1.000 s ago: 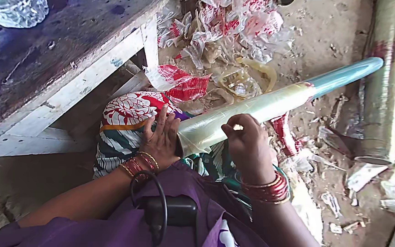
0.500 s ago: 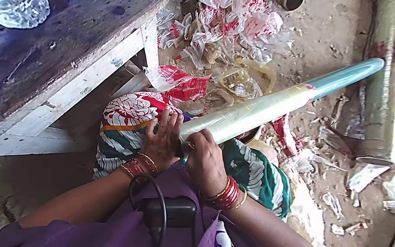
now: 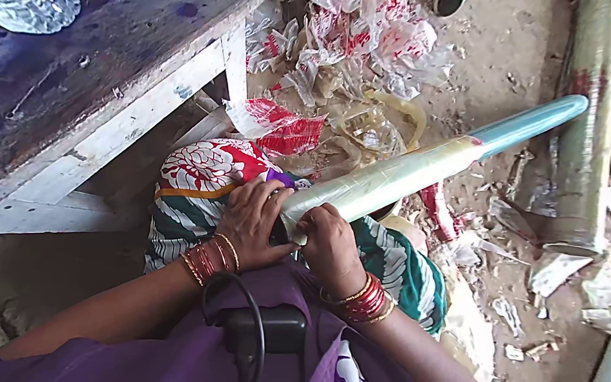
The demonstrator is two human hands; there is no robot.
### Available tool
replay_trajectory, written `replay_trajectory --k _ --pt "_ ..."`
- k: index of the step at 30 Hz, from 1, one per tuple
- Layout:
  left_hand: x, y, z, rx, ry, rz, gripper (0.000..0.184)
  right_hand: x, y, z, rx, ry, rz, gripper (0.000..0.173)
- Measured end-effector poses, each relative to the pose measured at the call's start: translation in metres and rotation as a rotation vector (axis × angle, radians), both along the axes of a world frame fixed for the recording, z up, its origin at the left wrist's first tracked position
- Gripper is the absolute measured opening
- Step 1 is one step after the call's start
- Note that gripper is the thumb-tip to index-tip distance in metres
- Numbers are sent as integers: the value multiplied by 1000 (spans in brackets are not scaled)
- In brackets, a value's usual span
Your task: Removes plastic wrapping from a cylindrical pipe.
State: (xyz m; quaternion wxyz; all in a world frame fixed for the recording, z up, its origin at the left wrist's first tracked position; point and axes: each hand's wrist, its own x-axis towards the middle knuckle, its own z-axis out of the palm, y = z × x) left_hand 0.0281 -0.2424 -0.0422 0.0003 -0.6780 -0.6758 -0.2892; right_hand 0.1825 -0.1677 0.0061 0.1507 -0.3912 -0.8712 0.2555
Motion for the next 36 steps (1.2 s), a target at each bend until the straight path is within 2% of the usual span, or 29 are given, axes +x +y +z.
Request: replay_trajectory --k 1,3,5,6,8,9,10,13,16,17,19,21,23,25,27,29,31,33,36 --pt "1 0 -1 53 4 -1 82 2 -1 -1 6 10 -3 5" --pt "1 -2 -3 162 -14 -19 66 5 -1 0 12 27 0 5" --pt "3 -7 3 89 -49 -12 59 5 0 4 -53 -14 20 7" --pt "5 -10 12 -106 -91 24 63 4 2 9 -106 -66 37 8" --pt "5 -3 45 -704 -262 78 70 -2 10 24 -244 -268 89 14" --pt "4 4 54 -897 -334 77 69 -5 13 33 -309 -391 117 18" --pt "4 7 56 -970 -404 65 64 -7 15 38 -334 -483 141 22" --pt "5 4 37 -848 -740 62 40 3 11 37 -250 -488 173 30" --pt "15 4 29 -681 -1396 123 38 12 9 34 -195 -456 181 44" --pt "19 4 29 -623 -1547 155 38 12 11 34 -190 -446 201 43" --pt "21 6 33 -520 -1702 177 39 9 16 32 -149 -383 234 37" --pt "19 10 39 -393 -1693 149 39 2 25 35 -129 -294 247 33" --pt "10 23 44 -278 -1587 83 34 -6 34 45 -103 -208 228 30" --pt "-2 35 49 -220 -1525 44 27 -12 40 48 21 -114 181 22" --pt "-14 43 52 -216 -1520 32 25 -17 47 38 210 0 135 13" --pt "-22 45 49 -232 -1526 24 24 -19 51 25 325 74 122 16" --pt "-23 42 39 -254 -1553 27 22 -21 48 10 351 147 139 19" --pt "-23 40 30 -262 -1569 25 20 -25 39 -4 345 242 147 13" --pt "-25 40 26 -271 -1576 -2 23 -31 28 -13 319 363 108 14"
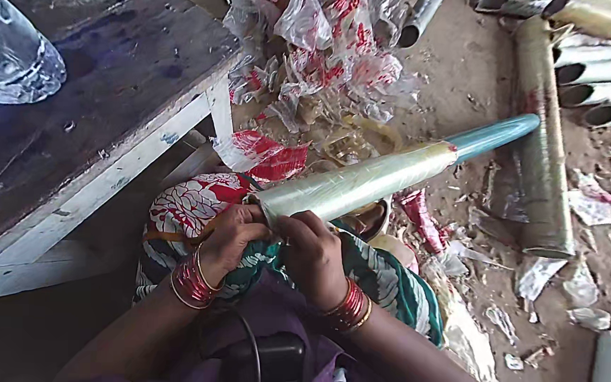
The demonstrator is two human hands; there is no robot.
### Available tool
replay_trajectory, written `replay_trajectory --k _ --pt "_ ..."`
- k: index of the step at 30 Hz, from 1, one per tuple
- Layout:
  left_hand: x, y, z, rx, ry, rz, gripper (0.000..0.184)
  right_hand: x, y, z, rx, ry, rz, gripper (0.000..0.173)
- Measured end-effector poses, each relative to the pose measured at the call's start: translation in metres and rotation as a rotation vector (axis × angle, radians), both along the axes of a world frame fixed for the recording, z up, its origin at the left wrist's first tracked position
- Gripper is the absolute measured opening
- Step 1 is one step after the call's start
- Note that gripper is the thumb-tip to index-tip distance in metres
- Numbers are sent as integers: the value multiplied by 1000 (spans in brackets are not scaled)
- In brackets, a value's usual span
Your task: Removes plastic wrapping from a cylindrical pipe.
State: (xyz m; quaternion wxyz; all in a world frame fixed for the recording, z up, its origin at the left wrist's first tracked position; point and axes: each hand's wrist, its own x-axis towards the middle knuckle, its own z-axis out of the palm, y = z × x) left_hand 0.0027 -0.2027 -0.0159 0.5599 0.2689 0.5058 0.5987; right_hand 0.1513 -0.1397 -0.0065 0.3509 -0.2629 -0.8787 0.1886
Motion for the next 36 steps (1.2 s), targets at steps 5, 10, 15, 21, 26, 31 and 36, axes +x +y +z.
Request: replay_trajectory --k 5,10,15,21,26,31,36 --pt "-2 3 0 -32 -30 0 19 2 7 17 -58 -233 -76 10" --pt "-2 5 4 -69 -53 1 21 28 50 54 -183 -596 -37 52" --pt "2 5 9 -108 -49 14 22 25 72 66 51 -581 200 25" --pt "-2 3 4 -96 -46 -44 19 -14 77 61 292 -561 442 18" --pt "-5 3 2 -94 -65 -69 18 -34 91 55 403 -609 620 17" --pt "-6 3 1 -98 -50 -63 18 -31 102 49 470 -582 659 21" --pt "-4 2 0 -73 -21 -31 23 -1 136 41 485 -580 634 18"
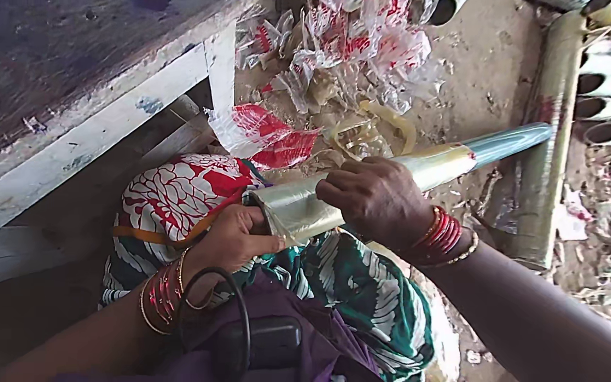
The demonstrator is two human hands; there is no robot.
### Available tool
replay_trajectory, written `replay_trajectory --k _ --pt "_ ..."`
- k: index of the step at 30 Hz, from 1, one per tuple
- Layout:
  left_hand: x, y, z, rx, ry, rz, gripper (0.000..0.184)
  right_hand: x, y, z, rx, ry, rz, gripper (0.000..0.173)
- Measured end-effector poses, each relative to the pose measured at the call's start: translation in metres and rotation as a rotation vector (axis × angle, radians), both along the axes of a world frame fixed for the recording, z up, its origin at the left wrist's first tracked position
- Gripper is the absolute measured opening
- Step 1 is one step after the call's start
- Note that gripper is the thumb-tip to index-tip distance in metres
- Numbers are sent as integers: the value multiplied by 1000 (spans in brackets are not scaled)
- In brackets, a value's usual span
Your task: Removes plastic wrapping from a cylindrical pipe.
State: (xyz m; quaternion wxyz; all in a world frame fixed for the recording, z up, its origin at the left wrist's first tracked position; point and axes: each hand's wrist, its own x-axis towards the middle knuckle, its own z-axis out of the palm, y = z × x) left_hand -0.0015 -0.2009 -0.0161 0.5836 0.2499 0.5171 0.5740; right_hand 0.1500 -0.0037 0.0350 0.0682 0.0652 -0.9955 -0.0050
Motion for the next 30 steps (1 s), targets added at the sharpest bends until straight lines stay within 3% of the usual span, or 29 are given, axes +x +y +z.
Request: replay_trajectory --k 10,12,14,16,19,22,24,30 --pt "2 -3 -12 75 102 57 26 134 140 -11 128 -215 -353 13" --pt "2 -3 -13 88 98 59 26 174 172 -6 224 -416 -562 12" --pt "2 -3 -14 104 84 57 27 212 187 -2 280 -561 -899 9" --pt "2 -1 -15 117 86 69 27 212 175 5 220 -411 -1077 17" --pt "6 0 -13 112 100 76 29 156 113 7 81 -210 -920 27" --pt "3 -3 -12 98 81 32 30 74 42 -1 -138 70 -439 23" --pt "2 -5 -11 112 52 -23 28 30 0 -3 -255 164 -229 24" --pt "-1 -6 -9 115 16 -77 22 -27 -42 -4 -241 198 3 21"
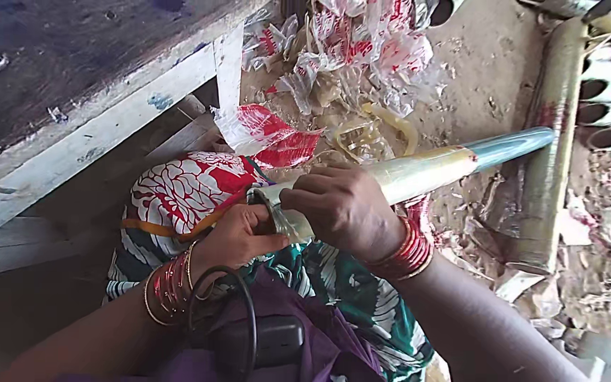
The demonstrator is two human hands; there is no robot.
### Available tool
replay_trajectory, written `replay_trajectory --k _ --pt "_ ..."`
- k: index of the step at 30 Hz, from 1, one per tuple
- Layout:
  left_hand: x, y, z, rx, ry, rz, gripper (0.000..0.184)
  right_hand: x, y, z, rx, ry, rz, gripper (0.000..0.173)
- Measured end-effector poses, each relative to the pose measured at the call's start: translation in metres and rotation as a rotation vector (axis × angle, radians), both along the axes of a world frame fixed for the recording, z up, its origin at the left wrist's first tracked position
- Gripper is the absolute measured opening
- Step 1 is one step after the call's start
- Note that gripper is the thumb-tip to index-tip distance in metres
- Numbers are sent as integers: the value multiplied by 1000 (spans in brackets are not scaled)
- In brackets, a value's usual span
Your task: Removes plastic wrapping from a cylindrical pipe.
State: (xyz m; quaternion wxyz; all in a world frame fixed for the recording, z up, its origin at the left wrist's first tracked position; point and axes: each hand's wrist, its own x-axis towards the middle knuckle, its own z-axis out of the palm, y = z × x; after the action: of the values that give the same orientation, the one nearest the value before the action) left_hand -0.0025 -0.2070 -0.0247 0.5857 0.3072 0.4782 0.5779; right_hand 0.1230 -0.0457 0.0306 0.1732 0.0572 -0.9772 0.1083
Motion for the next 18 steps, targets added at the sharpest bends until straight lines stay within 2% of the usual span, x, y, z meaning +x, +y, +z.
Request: replay_trajectory --k 8,13,18 --pt "0 0 -2 -23 36 19 20 6 9 0 122 -42 67 20" --pt "1 0 -2 -29 67 63 23 44 58 -8 177 -64 36 21" --pt "4 2 -4 -25 98 112 27 111 125 -18 312 -116 -93 18"
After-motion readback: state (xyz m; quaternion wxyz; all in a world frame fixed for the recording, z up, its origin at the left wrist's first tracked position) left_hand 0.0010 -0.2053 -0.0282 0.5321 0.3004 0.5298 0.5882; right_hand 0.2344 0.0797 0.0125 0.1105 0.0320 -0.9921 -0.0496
